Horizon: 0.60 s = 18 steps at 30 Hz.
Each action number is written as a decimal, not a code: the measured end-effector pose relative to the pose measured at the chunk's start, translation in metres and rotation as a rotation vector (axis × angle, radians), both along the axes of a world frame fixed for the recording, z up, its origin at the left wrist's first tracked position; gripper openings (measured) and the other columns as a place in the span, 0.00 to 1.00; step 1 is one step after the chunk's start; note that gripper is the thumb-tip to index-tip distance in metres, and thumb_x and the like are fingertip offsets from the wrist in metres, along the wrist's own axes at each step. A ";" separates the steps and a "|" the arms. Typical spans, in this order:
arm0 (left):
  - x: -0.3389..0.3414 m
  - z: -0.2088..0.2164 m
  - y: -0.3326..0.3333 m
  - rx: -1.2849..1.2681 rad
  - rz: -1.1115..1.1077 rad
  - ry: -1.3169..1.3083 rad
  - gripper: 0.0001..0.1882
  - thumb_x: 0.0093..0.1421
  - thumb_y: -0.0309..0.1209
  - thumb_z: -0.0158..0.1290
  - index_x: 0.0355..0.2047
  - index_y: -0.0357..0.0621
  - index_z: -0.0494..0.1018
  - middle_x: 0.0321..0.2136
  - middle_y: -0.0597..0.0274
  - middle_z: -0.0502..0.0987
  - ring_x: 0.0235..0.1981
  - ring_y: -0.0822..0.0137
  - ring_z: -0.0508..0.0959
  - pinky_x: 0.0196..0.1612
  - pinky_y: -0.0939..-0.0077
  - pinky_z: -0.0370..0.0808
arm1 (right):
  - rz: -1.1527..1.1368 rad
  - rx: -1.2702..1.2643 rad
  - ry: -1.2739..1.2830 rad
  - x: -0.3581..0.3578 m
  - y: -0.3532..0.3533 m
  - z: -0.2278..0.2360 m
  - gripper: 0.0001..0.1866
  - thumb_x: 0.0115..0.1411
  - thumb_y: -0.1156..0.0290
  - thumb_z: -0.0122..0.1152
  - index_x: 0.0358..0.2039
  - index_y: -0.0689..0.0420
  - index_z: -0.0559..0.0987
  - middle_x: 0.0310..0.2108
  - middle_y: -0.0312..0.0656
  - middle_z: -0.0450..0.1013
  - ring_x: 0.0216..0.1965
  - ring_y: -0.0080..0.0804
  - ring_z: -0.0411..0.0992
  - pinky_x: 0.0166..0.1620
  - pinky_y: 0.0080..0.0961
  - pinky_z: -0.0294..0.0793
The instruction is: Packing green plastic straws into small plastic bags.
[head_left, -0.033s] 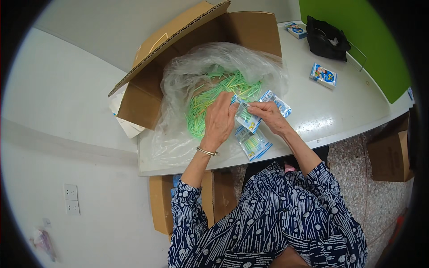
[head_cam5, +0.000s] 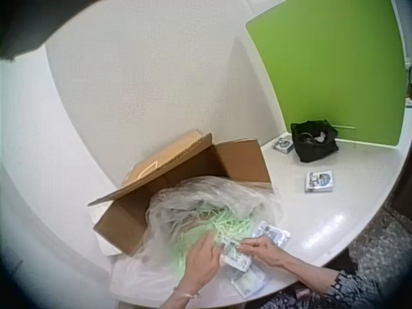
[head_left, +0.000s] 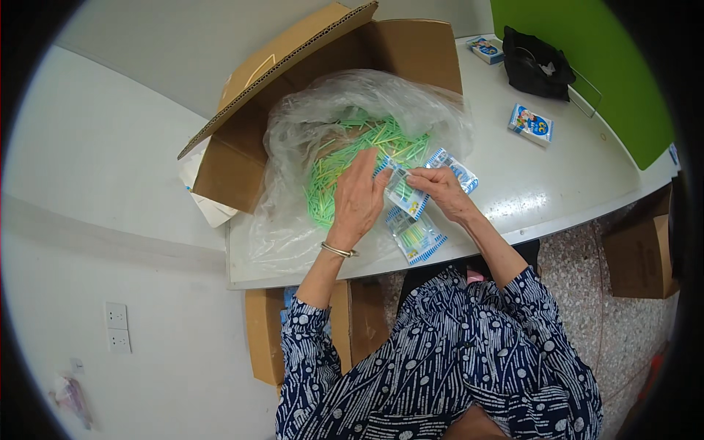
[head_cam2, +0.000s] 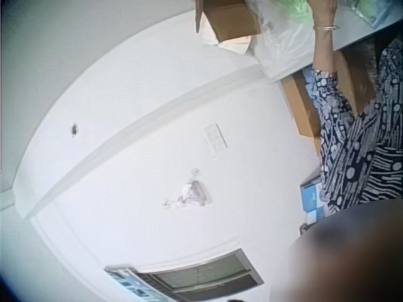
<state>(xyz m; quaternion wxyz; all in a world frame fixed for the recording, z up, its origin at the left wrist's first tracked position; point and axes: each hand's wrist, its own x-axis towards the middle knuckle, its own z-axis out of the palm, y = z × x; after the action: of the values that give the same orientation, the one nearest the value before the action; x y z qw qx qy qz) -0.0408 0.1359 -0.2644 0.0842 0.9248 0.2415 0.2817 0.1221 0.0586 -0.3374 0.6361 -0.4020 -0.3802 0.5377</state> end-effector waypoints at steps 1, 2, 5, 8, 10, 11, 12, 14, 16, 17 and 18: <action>0.001 0.001 -0.002 -0.104 0.054 -0.113 0.18 0.61 0.35 0.49 0.47 0.37 0.65 0.41 0.45 0.73 0.36 0.53 0.76 0.38 0.64 0.70 | -0.005 0.009 0.028 0.000 0.000 -0.003 0.15 0.58 0.68 0.59 0.42 0.65 0.78 0.35 0.33 0.75 0.36 0.15 0.68 0.41 0.13 0.67; 0.003 0.001 -0.003 -0.209 0.108 -0.225 0.18 0.59 0.34 0.51 0.46 0.37 0.66 0.40 0.46 0.74 0.37 0.52 0.76 0.39 0.63 0.71 | -0.010 0.006 0.029 0.003 0.000 -0.004 0.15 0.58 0.68 0.59 0.42 0.65 0.78 0.35 0.33 0.75 0.36 0.15 0.68 0.41 0.13 0.67; 0.001 0.010 0.000 -0.376 0.069 -0.033 0.19 0.58 0.33 0.52 0.46 0.35 0.66 0.39 0.44 0.74 0.37 0.51 0.76 0.38 0.66 0.72 | 0.018 0.025 -0.012 0.004 -0.001 -0.001 0.15 0.58 0.69 0.59 0.43 0.65 0.77 0.37 0.33 0.74 0.38 0.15 0.68 0.43 0.13 0.66; -0.001 -0.001 0.001 -0.501 0.020 -0.054 0.16 0.57 0.27 0.53 0.45 0.34 0.66 0.37 0.49 0.76 0.34 0.58 0.77 0.35 0.73 0.73 | -0.017 0.050 0.013 0.000 0.000 -0.001 0.14 0.58 0.70 0.59 0.42 0.65 0.77 0.38 0.34 0.74 0.39 0.15 0.68 0.43 0.13 0.66; -0.002 -0.006 0.008 -0.715 -0.060 -0.211 0.15 0.56 0.25 0.53 0.44 0.35 0.66 0.36 0.53 0.76 0.34 0.65 0.76 0.35 0.77 0.73 | 0.008 0.064 0.106 -0.006 -0.006 0.009 0.13 0.58 0.70 0.59 0.40 0.64 0.78 0.37 0.34 0.75 0.38 0.15 0.69 0.41 0.13 0.66; -0.002 -0.008 0.010 -0.924 -0.143 -0.373 0.15 0.56 0.23 0.54 0.43 0.36 0.66 0.35 0.58 0.76 0.34 0.71 0.76 0.34 0.80 0.72 | 0.010 0.061 0.107 -0.004 -0.007 0.012 0.13 0.58 0.70 0.59 0.40 0.64 0.78 0.37 0.34 0.75 0.38 0.15 0.69 0.41 0.13 0.66; 0.000 -0.005 0.007 -0.928 -0.145 -0.370 0.15 0.56 0.23 0.54 0.43 0.36 0.66 0.35 0.58 0.76 0.34 0.71 0.76 0.34 0.80 0.72 | 0.084 0.016 0.025 0.001 -0.008 0.014 0.12 0.57 0.70 0.60 0.39 0.64 0.79 0.35 0.34 0.75 0.36 0.15 0.70 0.40 0.13 0.67; 0.007 0.005 0.000 -1.085 -0.179 -0.348 0.16 0.55 0.22 0.55 0.44 0.38 0.67 0.35 0.64 0.74 0.37 0.77 0.73 0.39 0.85 0.71 | 0.157 -0.034 -0.054 0.011 -0.008 0.007 0.12 0.56 0.70 0.61 0.37 0.64 0.79 0.33 0.34 0.76 0.35 0.15 0.70 0.38 0.13 0.68; 0.008 0.002 -0.001 -1.050 -0.184 -0.309 0.16 0.55 0.22 0.55 0.44 0.38 0.66 0.35 0.64 0.74 0.37 0.78 0.73 0.39 0.85 0.71 | 0.264 -0.104 -0.227 0.015 -0.007 -0.001 0.10 0.54 0.69 0.63 0.33 0.64 0.80 0.28 0.32 0.76 0.29 0.13 0.70 0.33 0.12 0.67; 0.009 0.001 -0.001 -1.014 -0.189 -0.270 0.17 0.55 0.22 0.55 0.45 0.38 0.65 0.35 0.63 0.74 0.37 0.78 0.73 0.38 0.85 0.71 | 0.262 -0.105 -0.227 0.016 -0.008 -0.005 0.10 0.54 0.69 0.63 0.33 0.64 0.80 0.28 0.32 0.76 0.29 0.13 0.70 0.33 0.12 0.67; 0.008 0.000 -0.001 -1.016 -0.185 -0.271 0.17 0.55 0.22 0.55 0.45 0.38 0.65 0.35 0.63 0.74 0.37 0.78 0.73 0.38 0.85 0.71 | 0.255 -0.093 -0.195 0.013 -0.010 0.000 0.10 0.54 0.69 0.64 0.31 0.63 0.81 0.26 0.31 0.75 0.27 0.12 0.68 0.30 0.12 0.65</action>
<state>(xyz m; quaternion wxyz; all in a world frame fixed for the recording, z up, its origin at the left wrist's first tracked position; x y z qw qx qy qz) -0.0325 0.1348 -0.2644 0.5763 0.7402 0.2521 0.2376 0.1353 0.0485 -0.3379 0.5036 -0.4299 -0.4628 0.5894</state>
